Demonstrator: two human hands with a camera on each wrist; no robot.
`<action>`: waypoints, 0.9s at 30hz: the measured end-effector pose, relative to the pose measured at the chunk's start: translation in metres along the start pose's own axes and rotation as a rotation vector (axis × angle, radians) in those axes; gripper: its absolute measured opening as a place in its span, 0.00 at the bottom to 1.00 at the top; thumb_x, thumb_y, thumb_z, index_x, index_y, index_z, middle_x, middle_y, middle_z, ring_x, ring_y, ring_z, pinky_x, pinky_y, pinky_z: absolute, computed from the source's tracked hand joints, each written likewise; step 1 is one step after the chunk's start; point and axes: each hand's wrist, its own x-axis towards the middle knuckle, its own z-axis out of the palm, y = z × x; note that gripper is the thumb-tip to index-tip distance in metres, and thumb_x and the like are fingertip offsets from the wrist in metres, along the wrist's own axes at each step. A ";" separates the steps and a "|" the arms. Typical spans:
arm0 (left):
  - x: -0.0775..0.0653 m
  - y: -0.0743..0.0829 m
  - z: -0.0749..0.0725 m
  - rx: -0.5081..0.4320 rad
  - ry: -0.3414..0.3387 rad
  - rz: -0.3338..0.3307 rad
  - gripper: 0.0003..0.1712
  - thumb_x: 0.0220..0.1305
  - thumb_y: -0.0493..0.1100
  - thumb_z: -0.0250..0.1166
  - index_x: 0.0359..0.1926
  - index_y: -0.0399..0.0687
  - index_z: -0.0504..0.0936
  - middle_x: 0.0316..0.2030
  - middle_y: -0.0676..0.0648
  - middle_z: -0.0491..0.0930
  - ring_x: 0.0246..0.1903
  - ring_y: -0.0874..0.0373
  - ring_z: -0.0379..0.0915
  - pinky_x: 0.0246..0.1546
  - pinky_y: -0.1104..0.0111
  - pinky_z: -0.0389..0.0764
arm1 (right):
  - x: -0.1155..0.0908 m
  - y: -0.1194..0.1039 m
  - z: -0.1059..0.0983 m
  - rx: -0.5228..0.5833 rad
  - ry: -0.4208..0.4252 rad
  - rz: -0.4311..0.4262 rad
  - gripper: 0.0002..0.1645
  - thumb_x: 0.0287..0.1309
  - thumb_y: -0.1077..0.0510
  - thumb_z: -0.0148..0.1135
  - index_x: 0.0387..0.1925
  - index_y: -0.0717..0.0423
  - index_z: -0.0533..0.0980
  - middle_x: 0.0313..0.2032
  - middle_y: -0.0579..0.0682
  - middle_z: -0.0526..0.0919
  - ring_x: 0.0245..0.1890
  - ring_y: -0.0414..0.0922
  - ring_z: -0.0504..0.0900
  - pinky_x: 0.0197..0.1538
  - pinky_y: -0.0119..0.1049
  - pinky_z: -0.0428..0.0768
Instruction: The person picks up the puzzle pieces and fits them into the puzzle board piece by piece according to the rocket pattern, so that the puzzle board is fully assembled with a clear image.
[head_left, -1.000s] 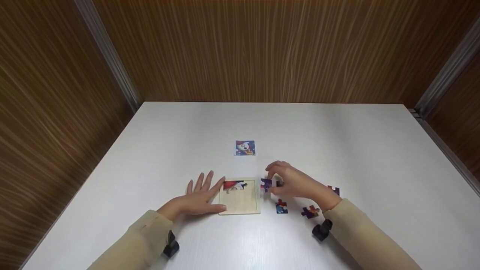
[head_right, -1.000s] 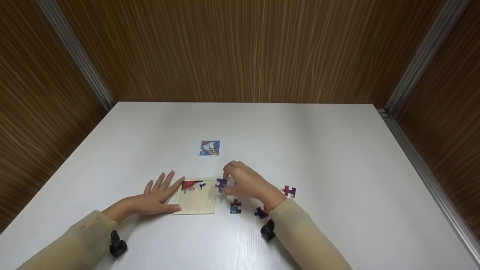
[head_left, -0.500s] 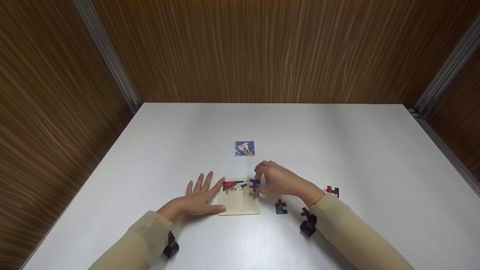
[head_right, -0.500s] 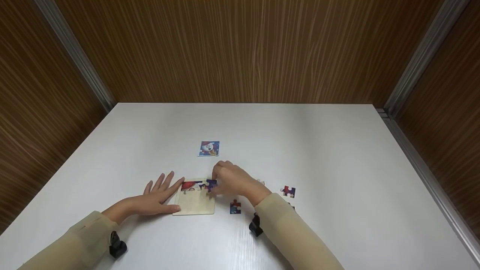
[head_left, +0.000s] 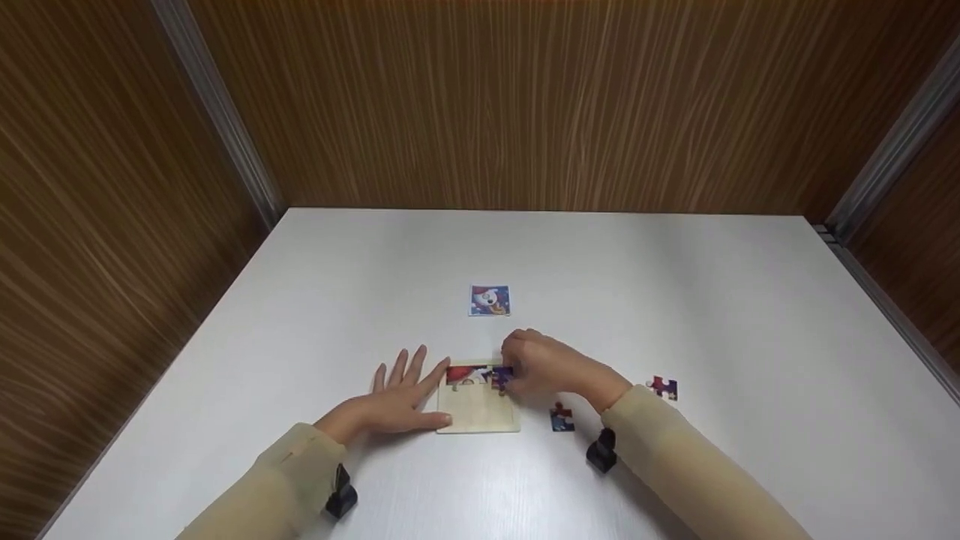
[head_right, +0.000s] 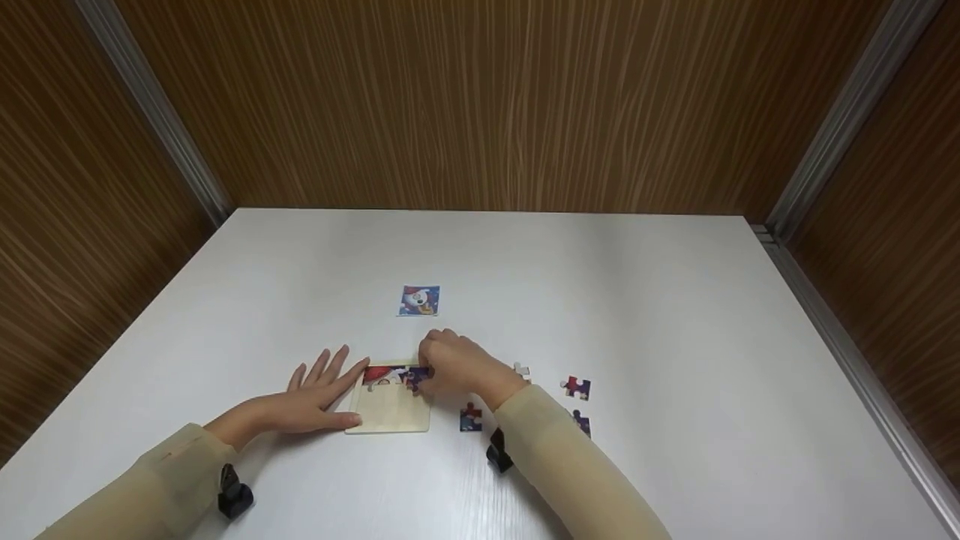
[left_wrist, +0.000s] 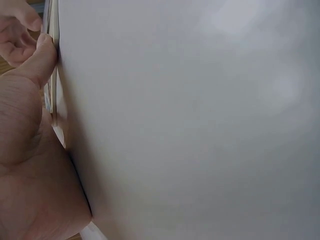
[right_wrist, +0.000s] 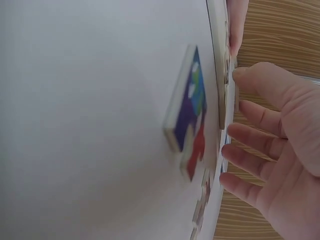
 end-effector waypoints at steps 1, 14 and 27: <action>0.000 0.000 0.000 0.000 0.001 0.002 0.53 0.56 0.73 0.52 0.73 0.61 0.39 0.71 0.40 0.23 0.67 0.42 0.13 0.60 0.43 0.23 | 0.001 0.000 0.000 -0.008 -0.003 0.006 0.13 0.42 0.60 0.66 0.33 0.57 0.75 0.33 0.44 0.72 0.35 0.42 0.69 0.41 0.36 0.73; 0.005 -0.001 0.000 -0.004 0.000 0.012 0.53 0.56 0.73 0.51 0.73 0.60 0.39 0.71 0.39 0.24 0.67 0.41 0.13 0.60 0.42 0.23 | 0.003 0.001 0.005 0.001 -0.021 0.046 0.14 0.51 0.56 0.68 0.39 0.56 0.76 0.40 0.46 0.73 0.42 0.44 0.69 0.47 0.38 0.73; 0.006 -0.005 0.000 -0.006 0.011 0.014 0.53 0.56 0.73 0.51 0.73 0.60 0.39 0.71 0.39 0.24 0.67 0.40 0.13 0.60 0.42 0.23 | 0.007 -0.005 0.006 0.006 -0.031 0.122 0.22 0.53 0.54 0.67 0.51 0.54 0.75 0.50 0.49 0.74 0.51 0.46 0.71 0.55 0.42 0.70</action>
